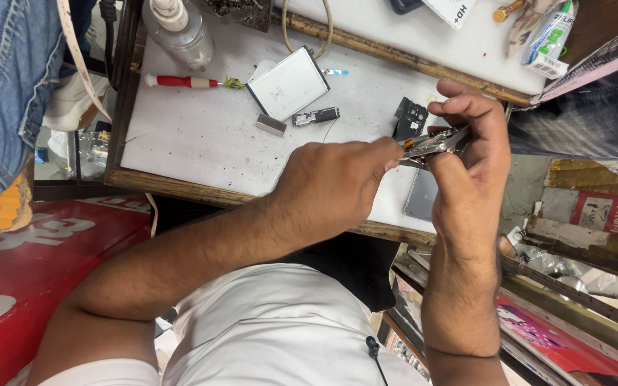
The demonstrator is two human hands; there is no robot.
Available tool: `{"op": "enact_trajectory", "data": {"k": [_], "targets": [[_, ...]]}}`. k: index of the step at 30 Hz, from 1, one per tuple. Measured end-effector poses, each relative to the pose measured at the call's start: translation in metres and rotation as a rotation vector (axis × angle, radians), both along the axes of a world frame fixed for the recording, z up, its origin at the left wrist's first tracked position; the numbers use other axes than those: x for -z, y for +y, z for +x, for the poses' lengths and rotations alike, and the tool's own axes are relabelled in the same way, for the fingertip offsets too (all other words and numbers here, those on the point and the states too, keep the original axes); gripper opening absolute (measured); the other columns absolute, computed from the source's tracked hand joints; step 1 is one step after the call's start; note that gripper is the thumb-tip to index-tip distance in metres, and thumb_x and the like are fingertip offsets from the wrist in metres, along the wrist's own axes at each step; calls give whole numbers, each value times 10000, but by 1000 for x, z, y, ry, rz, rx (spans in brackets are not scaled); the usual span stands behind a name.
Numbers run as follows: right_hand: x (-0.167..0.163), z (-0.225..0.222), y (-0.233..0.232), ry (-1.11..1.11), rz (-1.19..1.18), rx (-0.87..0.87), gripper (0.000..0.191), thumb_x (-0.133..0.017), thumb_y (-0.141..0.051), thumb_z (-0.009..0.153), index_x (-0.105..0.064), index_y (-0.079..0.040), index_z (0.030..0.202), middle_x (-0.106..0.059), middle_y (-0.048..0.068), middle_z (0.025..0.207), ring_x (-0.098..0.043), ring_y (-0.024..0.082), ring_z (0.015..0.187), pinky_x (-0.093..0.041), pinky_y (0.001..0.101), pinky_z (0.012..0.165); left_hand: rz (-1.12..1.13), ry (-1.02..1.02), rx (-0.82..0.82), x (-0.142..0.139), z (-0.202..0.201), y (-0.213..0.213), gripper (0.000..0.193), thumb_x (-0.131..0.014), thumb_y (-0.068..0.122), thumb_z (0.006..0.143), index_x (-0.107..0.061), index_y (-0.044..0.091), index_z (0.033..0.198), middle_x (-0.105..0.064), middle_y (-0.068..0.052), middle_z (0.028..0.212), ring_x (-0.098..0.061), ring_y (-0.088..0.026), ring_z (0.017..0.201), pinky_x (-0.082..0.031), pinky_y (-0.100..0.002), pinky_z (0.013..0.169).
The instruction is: The person disassembles a smartphone, removes the battery and a small circuit board, and uses a tool to pry open the device casing. They then place the components on the workbench.
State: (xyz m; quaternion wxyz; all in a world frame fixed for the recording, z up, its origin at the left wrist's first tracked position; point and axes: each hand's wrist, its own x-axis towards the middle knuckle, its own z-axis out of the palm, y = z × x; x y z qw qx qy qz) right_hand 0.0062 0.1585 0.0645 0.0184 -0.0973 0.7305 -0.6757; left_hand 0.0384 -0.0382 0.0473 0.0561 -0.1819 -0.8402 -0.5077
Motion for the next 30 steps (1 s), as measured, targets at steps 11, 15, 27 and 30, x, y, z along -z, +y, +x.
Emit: {"op": "enact_trajectory", "data": {"k": [11, 15, 27, 30], "targets": [[-7, 5, -10, -42, 17, 0, 431, -462, 97, 876, -553, -38, 1274, -523, 153, 1459, -537, 146, 1184, -491, 276, 1046, 185, -148, 102, -3, -11, -13, 115, -624, 204, 1055, -696, 116, 1066, -666, -38, 740, -665, -220, 675, -502, -362, 574], [-5, 1, -8, -22, 26, 10, 412, -452, 89, 861, -552, -23, 1245, -535, 142, 1462, -542, 145, 1210, -482, 269, 1052, -232, 407, -65, 9, 12, -12, 212, -668, 113, 961, -702, 97, 1169, -606, -14, 758, -625, -180, 642, -482, -353, 539], [-9, 4, -14, 6, 106, 0, 443, -463, 135, 861, -552, -28, 1263, -527, 140, 1466, -515, 127, 1162, -455, 253, 1065, -156, 293, -62, 10, 9, -10, 208, -659, 97, 939, -684, 101, 1145, -636, -36, 760, -646, -219, 658, -507, -389, 557], [-12, 5, -16, -29, 84, 0, 503, -465, 136, 838, -551, -46, 1299, -520, 142, 1466, -535, 138, 1215, -473, 275, 1100, -53, 1, -5, 4, 5, -8, 157, -607, 133, 970, -674, 102, 1108, -658, -64, 724, -663, -258, 644, -504, -416, 549]]}}
